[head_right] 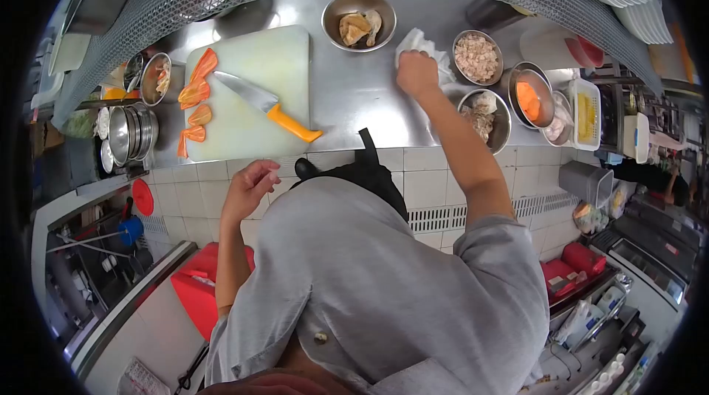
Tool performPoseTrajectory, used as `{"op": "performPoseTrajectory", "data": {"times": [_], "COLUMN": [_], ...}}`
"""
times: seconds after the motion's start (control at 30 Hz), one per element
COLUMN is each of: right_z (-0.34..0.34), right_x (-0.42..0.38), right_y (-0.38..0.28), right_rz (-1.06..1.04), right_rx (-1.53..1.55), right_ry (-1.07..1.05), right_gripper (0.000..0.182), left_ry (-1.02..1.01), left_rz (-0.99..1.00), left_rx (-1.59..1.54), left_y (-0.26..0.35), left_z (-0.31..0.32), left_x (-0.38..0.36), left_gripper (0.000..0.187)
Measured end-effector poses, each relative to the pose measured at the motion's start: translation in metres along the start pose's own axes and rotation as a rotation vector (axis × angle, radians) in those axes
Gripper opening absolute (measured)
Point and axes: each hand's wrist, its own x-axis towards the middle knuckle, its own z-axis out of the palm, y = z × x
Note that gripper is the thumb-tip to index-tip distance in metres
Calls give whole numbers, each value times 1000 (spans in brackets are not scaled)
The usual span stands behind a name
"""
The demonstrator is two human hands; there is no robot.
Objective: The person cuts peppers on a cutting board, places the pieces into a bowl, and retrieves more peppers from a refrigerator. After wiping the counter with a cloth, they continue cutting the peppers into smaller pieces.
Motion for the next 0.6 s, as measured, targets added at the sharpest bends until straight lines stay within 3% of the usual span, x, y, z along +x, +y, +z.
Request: {"op": "performPoseTrajectory", "data": {"times": [0.13, 0.2, 0.3, 0.5, 0.6], "right_z": [24, 35, 34, 51, 55], "right_x": [-29, -31, -3, 9, -46], "right_y": [-51, -79, -122, -153, -145], "right_rz": [-233, -373, -188, -320, -525], "right_rx": [286, 407, 532, 519, 601], "right_ry": [232, 297, 449, 373, 248], "right_gripper": [21, 25, 30, 35, 39], "left_ry": [48, 55, 41, 55, 6], "left_rz": [21, 143, 190, 196, 199], "left_rx": [339, 601, 864, 892, 858], "left_y": [13, -10, -14, -29, -29], "left_z": [17, 32, 39, 26, 16], "left_x": [30, 59, 81, 86, 81], "left_gripper": [45, 54, 59, 53, 53]}}
